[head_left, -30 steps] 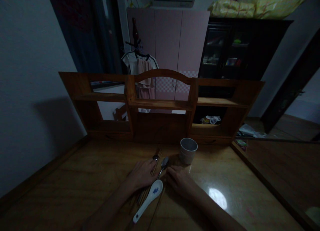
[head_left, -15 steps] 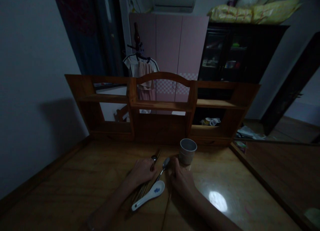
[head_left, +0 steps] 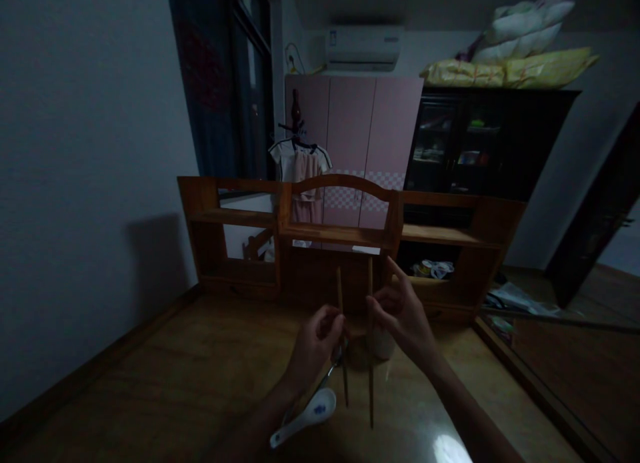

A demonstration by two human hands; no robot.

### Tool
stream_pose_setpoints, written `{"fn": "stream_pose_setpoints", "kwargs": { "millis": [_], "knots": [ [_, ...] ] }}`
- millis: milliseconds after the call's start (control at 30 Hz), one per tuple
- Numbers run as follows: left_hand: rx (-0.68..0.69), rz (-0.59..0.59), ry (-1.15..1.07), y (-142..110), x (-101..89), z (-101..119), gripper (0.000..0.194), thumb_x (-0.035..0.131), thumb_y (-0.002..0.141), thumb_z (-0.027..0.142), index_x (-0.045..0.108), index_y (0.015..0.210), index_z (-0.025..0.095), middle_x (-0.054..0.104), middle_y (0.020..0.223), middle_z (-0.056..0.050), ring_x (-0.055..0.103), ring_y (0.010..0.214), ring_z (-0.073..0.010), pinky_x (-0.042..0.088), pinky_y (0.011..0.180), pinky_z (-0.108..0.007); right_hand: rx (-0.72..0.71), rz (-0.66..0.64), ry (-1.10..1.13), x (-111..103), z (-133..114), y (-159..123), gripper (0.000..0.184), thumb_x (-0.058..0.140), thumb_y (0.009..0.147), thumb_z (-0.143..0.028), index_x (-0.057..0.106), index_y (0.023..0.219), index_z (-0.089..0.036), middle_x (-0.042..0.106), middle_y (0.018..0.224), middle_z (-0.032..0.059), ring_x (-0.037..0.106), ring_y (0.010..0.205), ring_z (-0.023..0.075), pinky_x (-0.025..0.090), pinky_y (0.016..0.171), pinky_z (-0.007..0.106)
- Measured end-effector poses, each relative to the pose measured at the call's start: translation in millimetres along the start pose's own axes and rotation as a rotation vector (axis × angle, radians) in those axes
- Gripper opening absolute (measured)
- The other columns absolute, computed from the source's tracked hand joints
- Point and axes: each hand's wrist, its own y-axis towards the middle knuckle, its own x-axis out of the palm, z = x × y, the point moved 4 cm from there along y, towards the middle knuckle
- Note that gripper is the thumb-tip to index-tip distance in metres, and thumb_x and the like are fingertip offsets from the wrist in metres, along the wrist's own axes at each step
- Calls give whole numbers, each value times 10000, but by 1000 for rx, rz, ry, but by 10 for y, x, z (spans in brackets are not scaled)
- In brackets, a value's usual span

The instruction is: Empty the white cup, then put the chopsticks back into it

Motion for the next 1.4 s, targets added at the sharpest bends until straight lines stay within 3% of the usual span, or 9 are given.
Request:
{"fn": "stream_pose_setpoints", "kwargs": {
  "millis": [33,100,233,333,500,600,733,967,1400],
  "knots": [
    [-2,-7,-2,-34,91,-81,313,511,906,485,538,934,174,622,772,-12,536,561,-92,398,466,-172,10,-48,49,-17,-29,48,828,629,876,-349,101,1507,-258,616,776,-24,588,594,133,489,549,235],
    [11,-48,4,-88,218,-229,291,544,897,462,541,942,175,628,827,-19,583,619,-106,463,526,-189,26,-156,99,-45,-45,109,744,647,867,-356,233,1476,-252,620,792,-17,599,604,128,494,549,229],
    [31,-132,29,-177,289,-328,247,538,914,414,580,990,182,653,927,-39,643,783,-158,531,651,-241,27,-418,-16,-105,-28,121,270,635,880,-353,603,1073,-167,628,761,2,610,638,125,481,570,212],
    [25,-131,102,-234,278,-284,253,540,922,385,622,1086,212,671,1067,-48,629,958,-179,519,813,-264,29,-575,-171,-165,-6,91,158,648,870,-306,629,902,-153,652,747,8,623,682,138,469,584,205],
    [1,-57,256,-266,262,-343,246,531,919,413,661,1035,239,694,1058,-35,641,949,-191,504,854,-293,129,-700,-158,-208,112,74,171,642,873,-308,642,962,-162,702,805,31,669,710,170,506,597,230],
    [31,-21,353,-265,255,-407,220,538,907,408,686,975,260,698,1074,-38,639,1013,-224,490,928,-340,110,-722,-181,-190,150,80,150,673,849,-292,650,927,-166,708,788,24,680,703,174,501,580,221],
    [-16,-101,316,-286,294,-476,280,526,910,409,654,1128,287,692,1141,-28,658,1018,-217,522,915,-335,93,-732,-180,-148,117,81,142,688,844,-286,660,923,-172,719,820,17,687,733,169,500,599,214],
    [-34,-138,311,-316,354,-487,285,575,884,375,668,1144,303,701,1139,-21,687,966,-206,551,889,-311,73,-757,-195,-125,76,72,161,704,834,-314,678,889,-165,708,829,15,668,724,146,493,605,206],
    [4,-107,348,-299,329,-516,246,596,886,351,682,1092,249,694,1137,-23,662,1009,-198,528,898,-280,-8,-700,-243,-109,66,119,215,708,828,-372,723,901,-170,698,791,9,647,712,148,483,618,217]
  ]
}}
